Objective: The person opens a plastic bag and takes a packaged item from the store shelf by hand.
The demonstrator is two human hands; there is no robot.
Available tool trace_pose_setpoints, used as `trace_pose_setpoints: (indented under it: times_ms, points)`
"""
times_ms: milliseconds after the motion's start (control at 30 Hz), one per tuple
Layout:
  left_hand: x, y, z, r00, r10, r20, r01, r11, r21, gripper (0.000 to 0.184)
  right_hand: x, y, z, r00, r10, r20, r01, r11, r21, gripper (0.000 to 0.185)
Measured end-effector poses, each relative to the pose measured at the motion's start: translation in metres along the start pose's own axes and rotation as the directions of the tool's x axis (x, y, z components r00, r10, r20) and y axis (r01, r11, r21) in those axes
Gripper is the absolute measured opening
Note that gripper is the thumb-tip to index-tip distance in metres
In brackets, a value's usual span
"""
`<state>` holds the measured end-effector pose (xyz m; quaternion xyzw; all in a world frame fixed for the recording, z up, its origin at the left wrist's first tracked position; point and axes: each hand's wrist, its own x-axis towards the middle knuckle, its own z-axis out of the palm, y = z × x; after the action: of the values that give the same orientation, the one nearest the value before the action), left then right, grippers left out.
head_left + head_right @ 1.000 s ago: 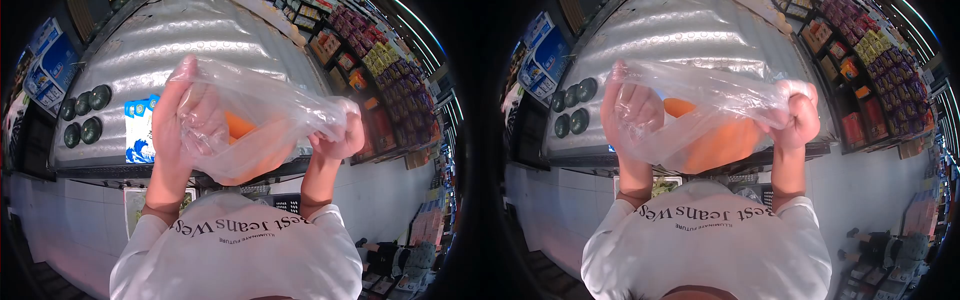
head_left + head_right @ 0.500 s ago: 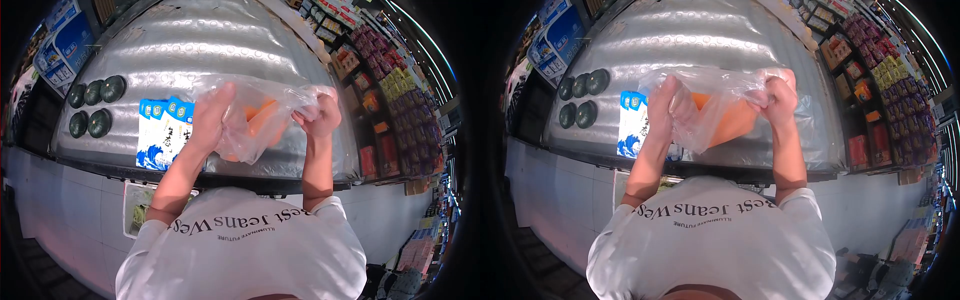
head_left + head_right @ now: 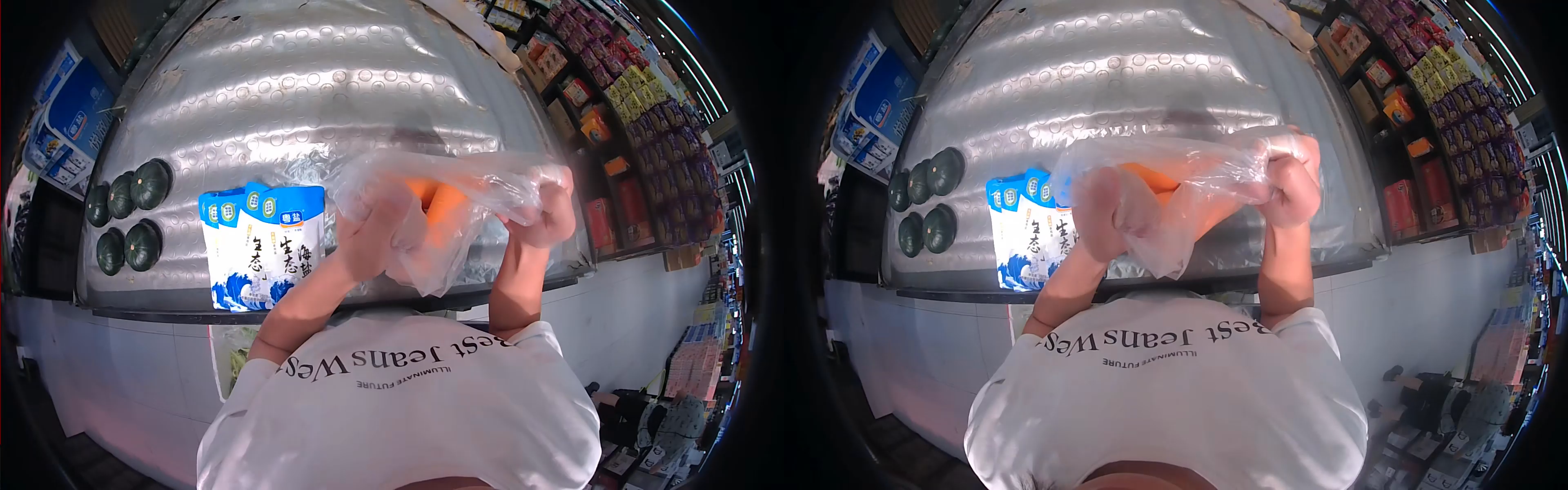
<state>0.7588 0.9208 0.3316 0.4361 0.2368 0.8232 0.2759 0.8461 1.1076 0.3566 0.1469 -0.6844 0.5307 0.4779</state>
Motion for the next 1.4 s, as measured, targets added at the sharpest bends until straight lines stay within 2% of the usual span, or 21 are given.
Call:
trace_pose_setpoints:
  times_ms: [33,100,133,167,200,333,400,500,533,600,700,767,833,867,967,1067,1167,1233,1300,1367,1400]
  points:
    - [0.004,0.001,0.005,1.000,-0.023,0.021,0.022,1.000,0.022,0.023,-0.001,-0.004,-0.006,1.000,-0.022,0.015,0.021,0.999,0.024,0.024]
    - [0.011,0.006,0.023,0.995,-0.068,-0.068,0.078,0.983,0.166,0.032,-0.003,-0.011,-0.018,0.997,-0.065,0.046,0.062,0.995,0.073,0.023]
    - [0.017,0.008,0.032,0.992,-0.068,-0.105,0.090,0.972,0.219,0.032,0.010,-0.028,-0.016,0.997,0.052,0.054,-0.066,0.955,0.291,0.022]
    - [0.027,0.005,0.038,0.992,-0.028,-0.121,0.057,0.968,0.244,0.023,0.017,-0.038,-0.015,0.984,0.159,0.082,-0.179,0.851,0.493,0.022]
    - [0.033,-0.001,0.041,0.993,-0.031,-0.114,0.055,0.975,0.215,0.021,0.015,-0.040,-0.017,0.975,0.218,-0.045,-0.164,0.840,0.517,0.023]
    - [0.051,-0.037,0.050,0.993,-0.116,-0.027,0.116,0.993,0.002,0.022,0.013,-0.058,-0.039,0.942,0.271,-0.196,-0.179,0.903,0.390,0.020]
    - [0.054,-0.066,0.053,0.993,-0.115,0.014,0.115,0.993,-0.016,0.022,0.008,-0.062,-0.061,0.937,0.276,-0.215,-0.199,0.926,0.321,0.019]
    - [0.059,-0.106,0.078,0.998,-0.013,-0.064,0.016,0.999,0.048,0.021,-0.003,-0.067,-0.094,0.890,0.342,-0.302,-0.292,0.936,0.198,0.021]
    - [0.057,-0.120,0.077,0.998,-0.060,-0.022,0.063,0.989,0.131,0.020,-0.006,-0.067,-0.102,0.860,0.372,-0.350,-0.335,0.928,0.162,0.021]
    - [0.058,-0.157,0.104,0.986,0.169,-0.011,-0.167,0.979,0.119,0.018,-0.014,-0.068,-0.121,0.800,0.396,-0.451,-0.405,0.911,0.080,0.020]
    - [0.053,-0.169,0.132,0.975,0.198,0.097,-0.209,0.970,0.126,0.015,-0.036,-0.068,-0.167,0.872,0.268,-0.409,-0.248,0.963,0.101,0.017]
    - [0.054,-0.182,0.152,0.947,0.266,0.180,-0.296,0.940,0.171,0.013,-0.047,-0.073,-0.186,0.832,0.211,-0.514,-0.261,0.965,-0.027,0.015]
    - [0.045,-0.209,0.168,0.922,0.232,0.311,-0.286,0.948,0.140,0.009,-0.043,-0.081,-0.183,0.651,0.053,-0.758,-0.419,0.857,-0.299,0.017]
    - [0.038,-0.225,0.172,0.902,0.192,0.386,-0.253,0.961,0.112,0.007,-0.044,-0.079,-0.187,0.512,-0.035,-0.858,-0.396,0.877,-0.272,0.018]
    - [0.043,-0.240,0.185,0.811,0.295,0.506,-0.375,0.925,0.063,0.008,-0.048,-0.089,-0.200,0.618,0.043,-0.785,-0.341,0.914,-0.218,0.018]
    - [0.051,-0.252,0.197,0.840,0.315,0.442,-0.366,0.930,0.035,0.008,-0.049,-0.094,-0.214,0.647,0.045,-0.761,-0.358,0.899,-0.251,0.019]
    - [0.052,-0.271,0.200,0.847,0.341,0.407,-0.417,0.902,0.112,0.012,-0.057,-0.088,-0.230,0.451,-0.109,-0.886,-0.439,0.837,-0.326,0.019]
    - [0.057,-0.279,0.202,0.796,0.327,0.510,-0.415,0.907,0.067,0.018,-0.067,-0.078,-0.256,0.514,-0.327,-0.793,-0.430,0.702,-0.568,0.021]
    - [0.054,-0.287,0.205,0.763,0.298,0.573,-0.392,0.919,0.044,0.022,-0.076,-0.083,-0.270,0.586,-0.281,-0.760,-0.383,0.731,-0.565,0.022]
    - [0.051,-0.296,0.215,0.754,0.260,0.603,-0.357,0.933,0.044,0.026,-0.071,-0.104,-0.264,0.666,0.007,-0.746,-0.327,0.901,-0.284,0.024]
    - [0.052,-0.299,0.218,0.735,0.312,0.602,-0.432,0.900,0.061,0.029,-0.074,-0.107,-0.271,0.642,0.004,-0.767,-0.297,0.923,-0.243,0.026]
